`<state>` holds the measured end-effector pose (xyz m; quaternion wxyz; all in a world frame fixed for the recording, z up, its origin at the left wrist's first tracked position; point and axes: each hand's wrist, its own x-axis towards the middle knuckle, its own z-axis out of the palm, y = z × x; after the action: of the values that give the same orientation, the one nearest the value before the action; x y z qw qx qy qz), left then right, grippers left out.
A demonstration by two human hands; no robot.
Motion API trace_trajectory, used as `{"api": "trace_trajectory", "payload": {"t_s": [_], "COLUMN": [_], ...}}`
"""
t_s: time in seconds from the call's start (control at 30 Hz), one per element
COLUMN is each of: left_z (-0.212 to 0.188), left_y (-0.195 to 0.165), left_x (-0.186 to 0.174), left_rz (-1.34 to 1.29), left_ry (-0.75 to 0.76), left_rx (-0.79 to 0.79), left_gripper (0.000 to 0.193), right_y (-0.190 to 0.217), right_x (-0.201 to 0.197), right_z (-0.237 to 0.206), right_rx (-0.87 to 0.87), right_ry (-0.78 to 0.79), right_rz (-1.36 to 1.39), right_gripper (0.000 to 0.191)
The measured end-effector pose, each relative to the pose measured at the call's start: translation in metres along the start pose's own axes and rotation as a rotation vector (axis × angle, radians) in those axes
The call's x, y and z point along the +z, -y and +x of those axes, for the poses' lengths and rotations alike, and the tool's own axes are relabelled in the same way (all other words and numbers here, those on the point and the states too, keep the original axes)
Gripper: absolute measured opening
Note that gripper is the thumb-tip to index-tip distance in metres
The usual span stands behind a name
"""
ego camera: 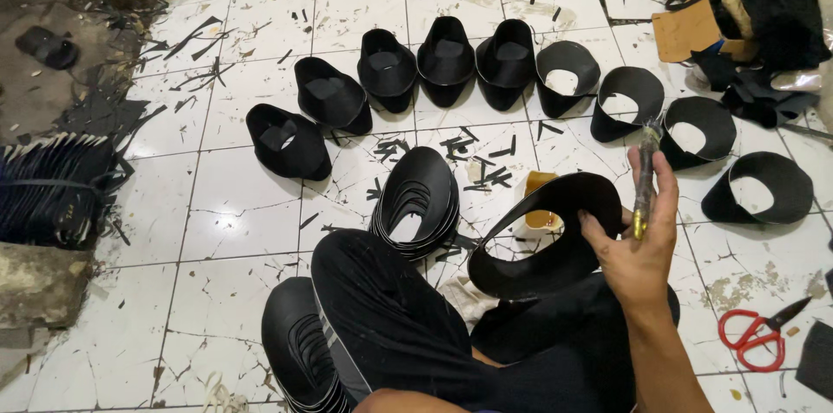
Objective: The person sits on the workshop floor and uses a brush to apply glue from a small container along the edges of black shoe upper components, then places each treated piece in a row on the floor with the others.
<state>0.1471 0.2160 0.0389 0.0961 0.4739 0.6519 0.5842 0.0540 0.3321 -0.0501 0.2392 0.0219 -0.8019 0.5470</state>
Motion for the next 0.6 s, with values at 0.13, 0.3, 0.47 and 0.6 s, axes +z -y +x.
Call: {"api": "trace_trajectory", "payload": {"t_s": [0.13,0.3,0.47,0.6], "left_z": [-0.031,-0.116,-0.145,-0.152], "left_y": [0.052,0.109,0.177,0.191], "left_x": [0.003,-0.038,-0.082,-0.073], "left_rz": [0.335,-0.144,-0.416,-1.234], "left_ry": [0.268,-0.192,-0.937,-0.545], "left_rx": [-0.287,-0.581,-0.725,-0.601], "left_gripper": [0.027,0.033,0.036,0.055], "right_y": [-0.004,-0.005,-0.011,-0.016], "right_x": [-0.01,-0.018,-0.027,-0.029], "right_z": [0.001,-0.001,0.001,0.006], "right_rx": [0.032,0.005,0.106,0.175], "right_ry": [-0.024,-0.032,0.011,0.066], "right_rz": [0.156,0.211,0.563,0.66], "right_gripper": [0.098,0.1,0.096,0.094]}}
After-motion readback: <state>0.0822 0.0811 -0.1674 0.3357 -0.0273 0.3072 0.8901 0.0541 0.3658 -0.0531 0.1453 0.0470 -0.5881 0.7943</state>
